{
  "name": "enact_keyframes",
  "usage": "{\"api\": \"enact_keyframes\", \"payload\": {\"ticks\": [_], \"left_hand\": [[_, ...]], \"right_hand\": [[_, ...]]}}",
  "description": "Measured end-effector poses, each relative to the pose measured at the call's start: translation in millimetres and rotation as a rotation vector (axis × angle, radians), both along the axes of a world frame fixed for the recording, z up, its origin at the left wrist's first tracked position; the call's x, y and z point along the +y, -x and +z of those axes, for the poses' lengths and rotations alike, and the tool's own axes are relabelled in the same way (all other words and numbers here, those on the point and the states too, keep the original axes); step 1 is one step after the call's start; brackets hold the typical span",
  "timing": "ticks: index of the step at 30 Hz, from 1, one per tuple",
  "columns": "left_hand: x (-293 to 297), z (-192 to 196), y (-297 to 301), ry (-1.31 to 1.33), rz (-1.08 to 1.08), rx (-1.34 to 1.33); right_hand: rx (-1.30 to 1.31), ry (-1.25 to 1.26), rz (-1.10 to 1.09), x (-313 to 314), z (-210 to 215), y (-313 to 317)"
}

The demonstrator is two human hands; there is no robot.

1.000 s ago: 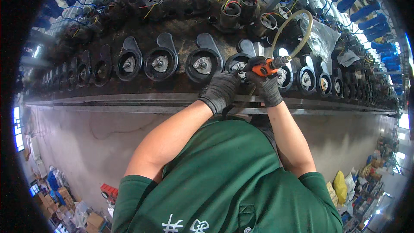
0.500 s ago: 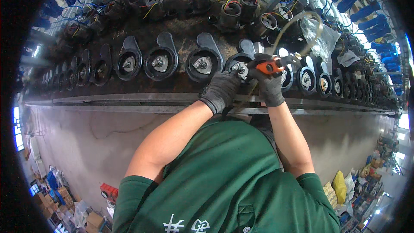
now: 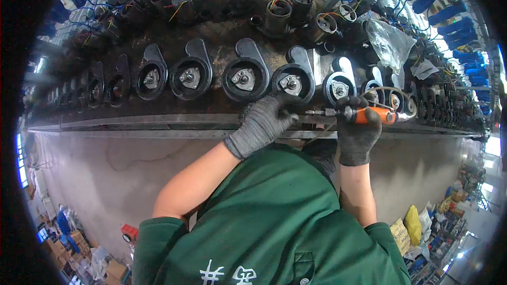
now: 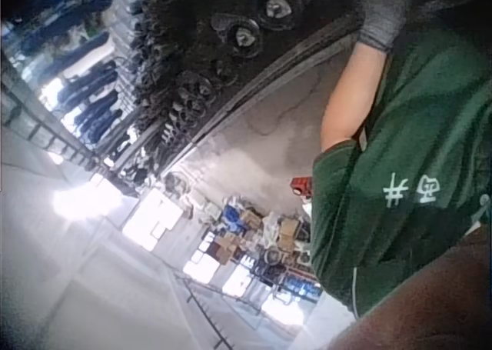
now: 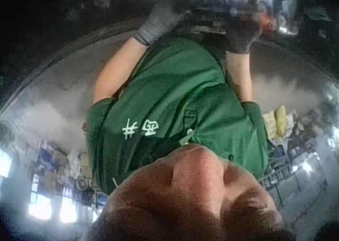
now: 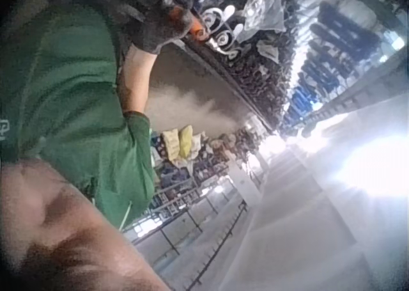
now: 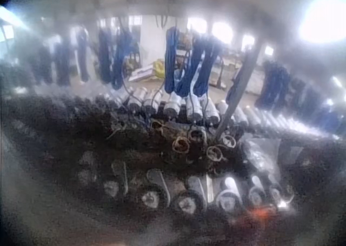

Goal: Fasten screws onto circular black fan or motor housings using a pneumatic screwdriver on an industrial production line.

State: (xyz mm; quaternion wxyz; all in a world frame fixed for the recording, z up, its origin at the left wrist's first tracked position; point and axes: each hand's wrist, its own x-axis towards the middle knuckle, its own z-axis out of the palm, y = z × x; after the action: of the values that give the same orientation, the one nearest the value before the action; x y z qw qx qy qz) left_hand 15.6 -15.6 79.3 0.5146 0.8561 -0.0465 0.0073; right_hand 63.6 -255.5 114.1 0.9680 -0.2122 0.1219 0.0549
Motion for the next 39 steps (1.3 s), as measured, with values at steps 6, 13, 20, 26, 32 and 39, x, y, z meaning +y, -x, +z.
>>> {"api": "enact_keyframes", "payload": {"ticks": [6, 13, 20, 26, 32, 39], "left_hand": [[-5, 49, 18, 0.518, -0.129, 0.108], [-15, 58, 28, 0.82, -0.249, 0.064], [-17, 61, 33, 0.892, -0.223, 0.085], [-21, 62, 35, 0.957, -0.101, 0.029], [-11, 74, 36, 0.631, -0.09, -0.054], [-9, 65, 40, 0.187, 0.015, -0.486]], "right_hand": [[0.068, -0.151, 0.012, 7, 20, 20], [0.046, -0.312, 0.143, 24, 49, 35], [0.012, -0.292, 0.162, 15, 34, 41], [0.058, -0.378, 0.236, 19, 40, 44], [0.096, -0.35, 0.135, 24, 46, 40], [0.076, -0.214, 0.102, 20, 38, 41]]}}
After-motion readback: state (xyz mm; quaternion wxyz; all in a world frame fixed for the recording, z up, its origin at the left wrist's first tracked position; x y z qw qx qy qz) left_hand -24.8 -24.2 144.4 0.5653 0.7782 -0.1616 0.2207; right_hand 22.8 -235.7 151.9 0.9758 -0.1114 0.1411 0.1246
